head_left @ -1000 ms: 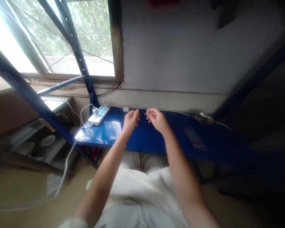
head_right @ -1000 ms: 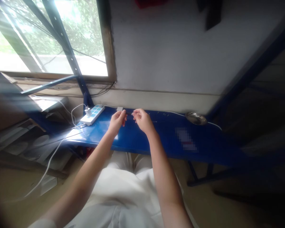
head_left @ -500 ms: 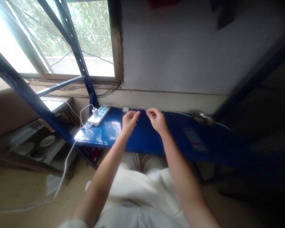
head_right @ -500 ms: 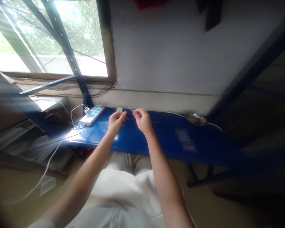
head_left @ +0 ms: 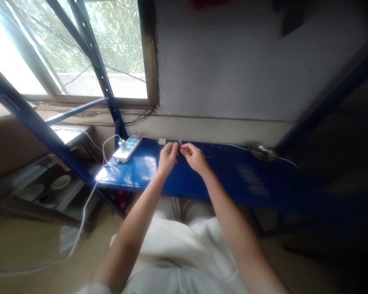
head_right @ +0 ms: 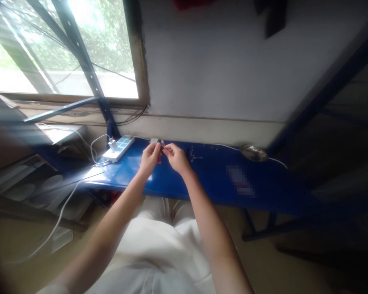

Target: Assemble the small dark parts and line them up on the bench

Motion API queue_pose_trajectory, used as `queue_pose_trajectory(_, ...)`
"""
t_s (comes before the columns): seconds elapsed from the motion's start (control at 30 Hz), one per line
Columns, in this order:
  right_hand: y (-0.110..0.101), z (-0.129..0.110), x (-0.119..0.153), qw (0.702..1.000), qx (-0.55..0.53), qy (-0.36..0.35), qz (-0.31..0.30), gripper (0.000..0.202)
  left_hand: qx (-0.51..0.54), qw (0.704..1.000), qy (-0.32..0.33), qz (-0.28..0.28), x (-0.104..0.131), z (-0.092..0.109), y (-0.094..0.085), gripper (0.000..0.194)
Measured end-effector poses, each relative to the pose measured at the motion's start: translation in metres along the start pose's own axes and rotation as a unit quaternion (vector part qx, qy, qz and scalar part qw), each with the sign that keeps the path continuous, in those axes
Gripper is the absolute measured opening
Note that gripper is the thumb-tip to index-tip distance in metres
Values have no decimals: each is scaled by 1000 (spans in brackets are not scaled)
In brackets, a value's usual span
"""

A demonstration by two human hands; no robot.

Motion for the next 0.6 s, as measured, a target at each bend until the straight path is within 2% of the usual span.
queue_pose_trajectory(0.27, -6, 3, -2, 999, 37, -15, -30, 30, 18, 1000, -12, -15, -4, -2, 6, 25)
queue_pose_trajectory(0.33, -9, 7, -4, 999, 43, -7, 0, 31, 25, 999, -23, -22, -3, -4, 6, 25)
queue_pose_trajectory(0.43, -16, 15, -9, 996, 48, 17, 78, 31, 27, 999, -37, -21, -1, -11, 3, 24)
queue_pose_trajectory(0.6, -29, 33, -15, 982, 72, 61, 162, 29, -32, 996, -80, 9, 3, -51, -12, 23)
Point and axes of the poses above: each hand's wrist, its own x-axis away from the middle knuckle, its own y-axis out of the palm, z = x × y, the point moved 3 cm from there along -x, towards the middle knuckle, and after that the axes turned 12 degrees about x, right-handed, at the moved point
